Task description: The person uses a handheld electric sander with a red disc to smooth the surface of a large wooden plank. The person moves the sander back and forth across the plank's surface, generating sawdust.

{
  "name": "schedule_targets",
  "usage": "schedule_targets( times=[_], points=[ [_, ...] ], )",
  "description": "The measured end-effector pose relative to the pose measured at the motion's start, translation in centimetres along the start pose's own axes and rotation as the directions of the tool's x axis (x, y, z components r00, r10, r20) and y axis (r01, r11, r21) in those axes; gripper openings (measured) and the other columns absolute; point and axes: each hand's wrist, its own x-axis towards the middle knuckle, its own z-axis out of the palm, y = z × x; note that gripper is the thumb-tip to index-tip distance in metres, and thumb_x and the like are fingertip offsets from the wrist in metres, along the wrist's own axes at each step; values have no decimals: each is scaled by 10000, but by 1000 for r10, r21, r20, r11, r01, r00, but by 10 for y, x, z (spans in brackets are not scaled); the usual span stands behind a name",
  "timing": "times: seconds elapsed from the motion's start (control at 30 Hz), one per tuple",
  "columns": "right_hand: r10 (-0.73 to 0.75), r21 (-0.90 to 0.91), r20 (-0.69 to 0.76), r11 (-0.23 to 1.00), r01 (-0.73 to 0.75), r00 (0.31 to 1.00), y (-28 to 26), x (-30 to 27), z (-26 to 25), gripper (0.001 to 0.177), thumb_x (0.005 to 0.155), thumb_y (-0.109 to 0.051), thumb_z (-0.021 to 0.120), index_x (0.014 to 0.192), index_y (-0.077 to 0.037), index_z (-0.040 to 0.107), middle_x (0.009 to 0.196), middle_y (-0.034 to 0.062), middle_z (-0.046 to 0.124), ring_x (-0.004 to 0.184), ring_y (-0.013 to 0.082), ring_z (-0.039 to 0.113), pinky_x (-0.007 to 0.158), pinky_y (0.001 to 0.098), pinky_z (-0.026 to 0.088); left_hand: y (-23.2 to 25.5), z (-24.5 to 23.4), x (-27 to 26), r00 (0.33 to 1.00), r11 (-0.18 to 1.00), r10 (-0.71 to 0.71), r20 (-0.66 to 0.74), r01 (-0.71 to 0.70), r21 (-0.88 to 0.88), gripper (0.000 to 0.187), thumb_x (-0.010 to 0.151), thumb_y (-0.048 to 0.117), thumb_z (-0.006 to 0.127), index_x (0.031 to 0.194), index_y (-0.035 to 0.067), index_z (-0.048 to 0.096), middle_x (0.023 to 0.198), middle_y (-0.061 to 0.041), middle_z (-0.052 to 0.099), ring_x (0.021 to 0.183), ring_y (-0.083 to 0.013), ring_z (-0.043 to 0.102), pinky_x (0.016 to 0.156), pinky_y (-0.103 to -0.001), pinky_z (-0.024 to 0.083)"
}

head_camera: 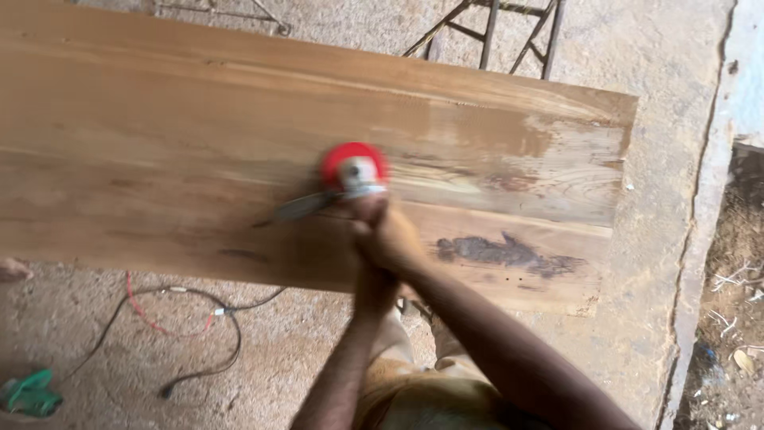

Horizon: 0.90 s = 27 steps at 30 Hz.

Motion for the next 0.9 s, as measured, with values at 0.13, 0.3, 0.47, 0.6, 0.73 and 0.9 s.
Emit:
schedule_targets(
  times=[0.13, 0.3, 0.47, 0.6, 0.73, 0.9],
  points=[
    [-6, 135, 20, 991, 4, 1000, -66, 33, 7, 856, 852, -419, 724, 1453, 38, 322, 1100, 295, 696, 1028, 454, 702, 898, 519, 573, 5, -37, 16, 986, 997, 67, -153, -72, -31, 695, 914, 456, 731, 1425, 73, 458, 1037, -137, 771, 876, -263, 762, 703, -435, 636],
    [63, 157, -93, 986, -48, 994, -49, 25, -18, 789, 854, -427, 726, 1411, 17, 387, 1116, 296, 711, 1042, 456, 706, 906, 516, 568, 14, -30, 29, 989, 997, 76, -123, -78, -11, 651, 922, 467, 741, 1386, 90, 484, 1035, -125, 774, 860, -253, 759, 679, -426, 628],
    [419, 176, -292, 907, -382, 860, 50, 0, -77, 796, 818, -481, 745, 1373, -26, 402, 1126, 298, 694, 1026, 453, 701, 880, 529, 555, 23, 29, 41, 991, 995, 64, 121, -72, 66, 609, 931, 479, 752, 1348, 107, 510, 1033, -113, 777, 843, -243, 757, 654, -417, 619],
    [376, 343, -495, 913, -222, 783, 146, -24, -134, 852, 851, -424, 712, 1488, -5, 331, 1264, 289, 649, 1123, 400, 675, 933, 475, 562, 60, 119, 63, 952, 984, 162, 260, -176, 33, 733, 898, 456, 758, 1401, 52, 409, 1005, -125, 750, 755, -249, 745, 560, -418, 605],
    [405, 424, -561, 890, -170, 721, 183, -37, -157, 775, 927, -414, 759, 1457, 35, 415, 1376, 279, 623, 1270, 348, 642, 1048, 440, 515, 87, 150, 76, 934, 978, 119, 337, -168, 121, 1114, 845, 442, 794, 1576, -40, 106, 872, -219, 709, 673, -372, 715, 523, -500, 560],
    [366, 317, -521, 922, -223, 772, 144, -8, -137, 820, 842, -405, 732, 1457, 1, 372, 1273, 313, 655, 1159, 417, 679, 970, 484, 523, 73, 104, 74, 983, 987, 126, 135, -138, 83, 1022, 841, 451, 766, 1562, 24, 181, 936, -203, 727, 778, -377, 734, 610, -507, 581]
  ],
)
